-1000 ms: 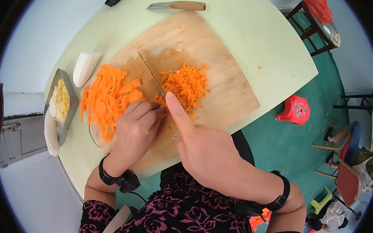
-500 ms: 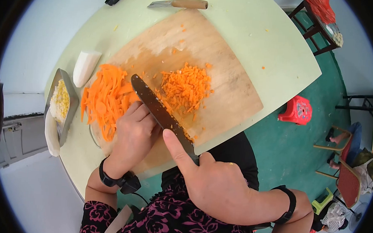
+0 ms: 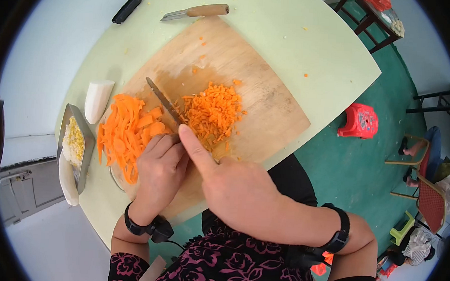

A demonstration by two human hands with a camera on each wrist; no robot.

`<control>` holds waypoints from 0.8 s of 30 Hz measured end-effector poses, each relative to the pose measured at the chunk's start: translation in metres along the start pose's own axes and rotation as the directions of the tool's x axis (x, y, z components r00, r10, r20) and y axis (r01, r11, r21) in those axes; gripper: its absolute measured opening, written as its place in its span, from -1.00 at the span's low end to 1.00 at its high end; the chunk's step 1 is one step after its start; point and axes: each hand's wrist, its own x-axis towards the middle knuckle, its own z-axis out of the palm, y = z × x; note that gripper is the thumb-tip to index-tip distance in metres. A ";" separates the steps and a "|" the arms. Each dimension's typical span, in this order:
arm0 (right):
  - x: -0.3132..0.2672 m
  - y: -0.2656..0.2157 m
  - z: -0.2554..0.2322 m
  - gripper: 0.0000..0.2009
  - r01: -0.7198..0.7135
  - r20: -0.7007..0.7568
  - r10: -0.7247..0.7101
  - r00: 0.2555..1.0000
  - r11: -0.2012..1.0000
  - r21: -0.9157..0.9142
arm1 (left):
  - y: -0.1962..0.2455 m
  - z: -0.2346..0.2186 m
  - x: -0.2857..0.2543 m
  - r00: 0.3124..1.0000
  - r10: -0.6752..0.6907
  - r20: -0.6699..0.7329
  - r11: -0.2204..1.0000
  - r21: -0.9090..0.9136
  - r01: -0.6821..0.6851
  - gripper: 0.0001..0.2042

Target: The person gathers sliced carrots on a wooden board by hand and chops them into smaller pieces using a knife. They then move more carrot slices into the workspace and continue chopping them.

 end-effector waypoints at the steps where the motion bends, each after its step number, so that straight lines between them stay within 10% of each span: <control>1: -0.003 0.000 -0.003 -0.25 0.007 0.019 -0.007 1.000 1.000 -0.003 | -0.002 0.002 -0.002 1.000 -0.004 -0.024 1.000 -0.011 0.003 -0.82; 12: -0.042 -0.009 -0.003 -0.21 0.164 0.004 -0.172 0.985 0.936 -0.311 | -0.006 0.007 -0.006 0.998 0.026 -0.054 1.000 0.000 -0.026 -0.78; 24: 0.002 0.001 -0.011 -0.27 0.018 0.020 -0.020 1.000 0.994 0.109 | -0.004 0.006 -0.007 1.000 0.014 -0.026 0.999 -0.038 -0.015 -0.74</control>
